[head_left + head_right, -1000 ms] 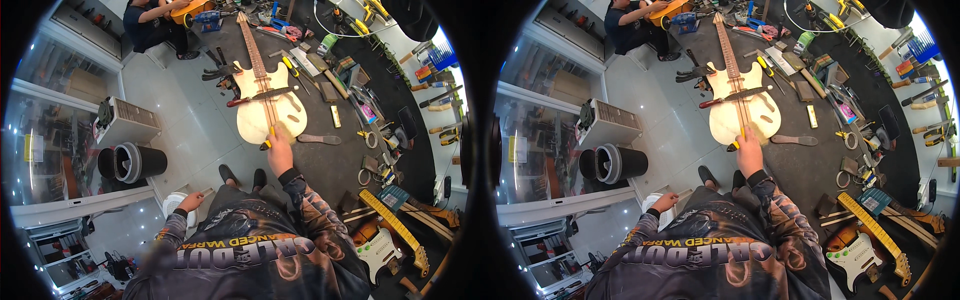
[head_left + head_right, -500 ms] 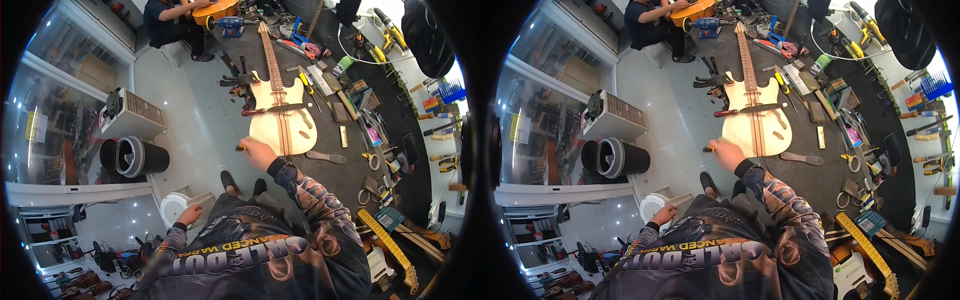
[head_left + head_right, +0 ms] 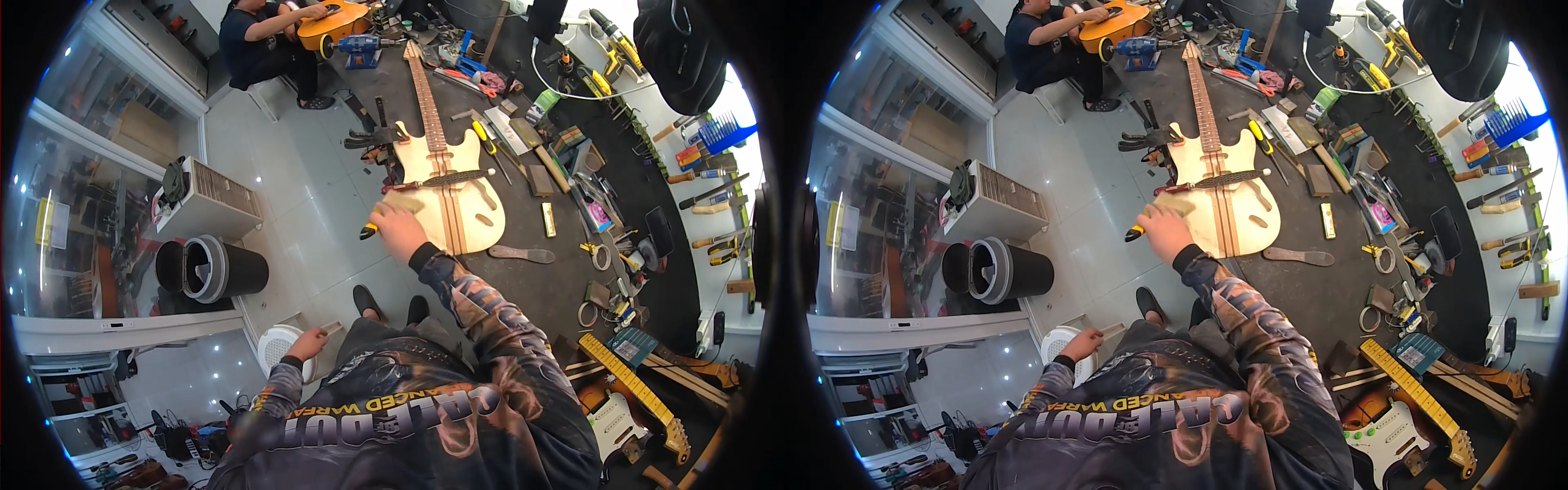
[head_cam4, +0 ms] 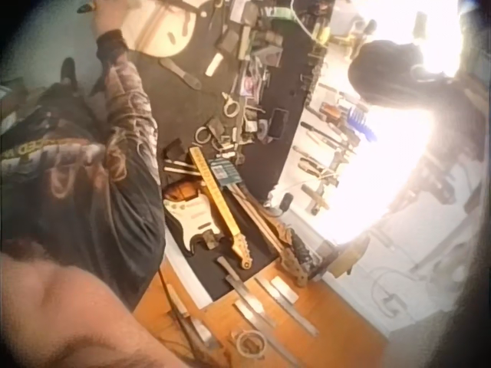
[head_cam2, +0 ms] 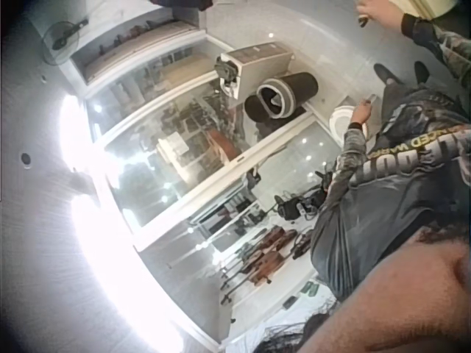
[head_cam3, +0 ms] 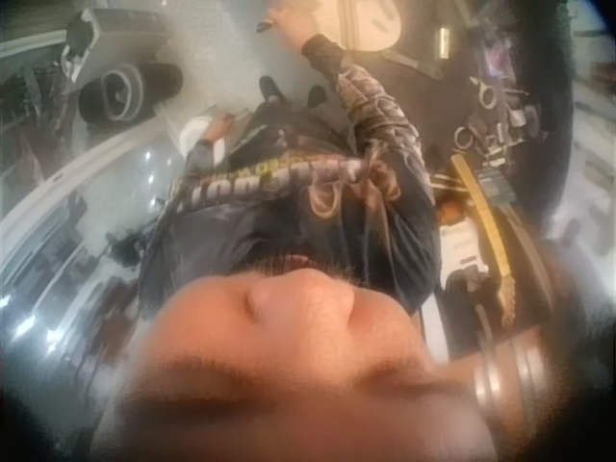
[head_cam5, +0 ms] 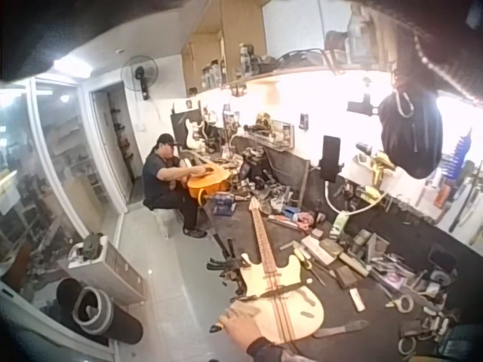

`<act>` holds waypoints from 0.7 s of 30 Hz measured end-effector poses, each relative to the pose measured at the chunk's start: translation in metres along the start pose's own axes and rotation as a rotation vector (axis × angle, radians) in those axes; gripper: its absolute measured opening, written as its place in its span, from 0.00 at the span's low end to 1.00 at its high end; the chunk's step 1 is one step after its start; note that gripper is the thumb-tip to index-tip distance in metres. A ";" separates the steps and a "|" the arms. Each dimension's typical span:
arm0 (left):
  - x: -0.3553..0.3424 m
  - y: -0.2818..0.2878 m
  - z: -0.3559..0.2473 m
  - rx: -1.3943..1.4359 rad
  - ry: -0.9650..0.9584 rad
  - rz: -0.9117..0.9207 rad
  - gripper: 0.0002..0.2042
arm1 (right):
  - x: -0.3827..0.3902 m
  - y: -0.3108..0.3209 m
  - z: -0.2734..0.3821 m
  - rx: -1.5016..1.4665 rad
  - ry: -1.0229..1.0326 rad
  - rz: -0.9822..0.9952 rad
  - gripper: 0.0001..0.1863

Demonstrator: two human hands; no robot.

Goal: The person shapes the wood of a guitar neck using a rasp. The person uses a long metal rasp to file the sides and back of the neck, periodically checking the progress by hand and rotating the guitar body.

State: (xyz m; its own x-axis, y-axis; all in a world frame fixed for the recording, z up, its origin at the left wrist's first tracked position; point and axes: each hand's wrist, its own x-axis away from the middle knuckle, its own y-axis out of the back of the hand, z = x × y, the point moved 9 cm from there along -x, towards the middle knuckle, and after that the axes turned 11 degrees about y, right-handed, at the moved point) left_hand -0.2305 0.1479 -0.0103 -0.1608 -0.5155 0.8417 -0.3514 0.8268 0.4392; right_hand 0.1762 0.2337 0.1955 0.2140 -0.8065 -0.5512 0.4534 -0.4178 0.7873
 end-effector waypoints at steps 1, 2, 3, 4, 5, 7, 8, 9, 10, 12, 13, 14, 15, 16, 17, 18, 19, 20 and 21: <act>0.001 0.003 -0.020 -0.010 -0.007 0.001 0.20 | 0.007 0.000 -0.009 0.102 -0.001 -0.052 0.13; 0.003 0.003 -0.039 -0.030 -0.048 -0.005 0.20 | 0.008 0.001 -0.006 0.100 0.000 -0.053 0.13; 0.006 0.003 -0.052 -0.048 -0.088 -0.013 0.21 | 0.013 -0.026 -0.006 -0.085 -0.087 0.278 0.13; 0.006 0.001 -0.057 -0.046 -0.087 -0.016 0.21 | 0.030 -0.047 0.002 -0.268 -0.174 0.608 0.14; 0.008 -0.001 -0.065 -0.027 -0.113 -0.011 0.21 | 0.030 -0.039 0.010 -0.268 -0.172 0.607 0.14; 0.012 -0.004 -0.074 -0.013 -0.149 -0.002 0.21 | 0.051 -0.032 0.023 -0.511 -0.344 0.715 0.18; 0.014 -0.007 -0.074 -0.030 -0.138 0.011 0.20 | 0.066 -0.023 0.021 -0.552 -0.404 0.667 0.19; 0.015 -0.010 -0.075 -0.046 -0.127 0.022 0.20 | 0.084 -0.010 0.016 -0.592 -0.460 0.617 0.21; 0.013 -0.011 -0.068 -0.046 -0.131 0.020 0.20 | 0.105 0.005 0.005 -0.600 -0.554 0.572 0.21; 0.001 -0.017 -0.035 -0.075 -0.107 0.042 0.20 | 0.157 0.032 -0.025 -0.636 -0.741 0.496 0.24; -0.003 -0.018 -0.025 -0.078 -0.112 0.049 0.20 | 0.194 0.047 -0.046 -0.644 -0.842 0.286 0.27; -0.006 -0.018 -0.006 -0.092 -0.042 0.066 0.19 | 0.224 0.066 -0.060 -0.676 -0.959 0.193 0.29; -0.007 -0.018 0.011 -0.106 0.031 0.082 0.18 | 0.255 0.089 -0.078 -0.516 -1.073 0.202 0.28; -0.009 -0.016 0.017 -0.114 0.028 0.093 0.18 | 0.284 0.114 -0.093 -0.309 -1.065 0.184 0.27; -0.011 -0.015 0.027 -0.133 0.057 0.101 0.18 | 0.318 0.130 -0.110 -0.226 -1.152 0.203 0.26; -0.011 -0.012 0.041 -0.146 0.093 0.102 0.17 | 0.339 0.145 -0.123 -0.117 -1.220 0.220 0.25; -0.018 -0.008 0.056 -0.185 0.094 0.090 0.17 | 0.354 0.159 -0.130 -0.015 -1.282 0.212 0.24; -0.023 -0.009 0.051 -0.195 0.087 0.099 0.17 | 0.377 0.174 -0.138 0.065 -1.325 0.218 0.24; -0.026 -0.005 0.047 -0.190 0.076 0.078 0.18 | 0.389 0.181 -0.145 0.118 -1.341 0.269 0.23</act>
State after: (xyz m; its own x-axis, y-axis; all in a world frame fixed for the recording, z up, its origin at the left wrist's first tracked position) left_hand -0.2679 0.1465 -0.0492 -0.1084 -0.4355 0.8937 -0.1590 0.8950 0.4168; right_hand 0.4670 -0.0956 0.0837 -0.7404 -0.6220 0.2547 0.4410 -0.1636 0.8825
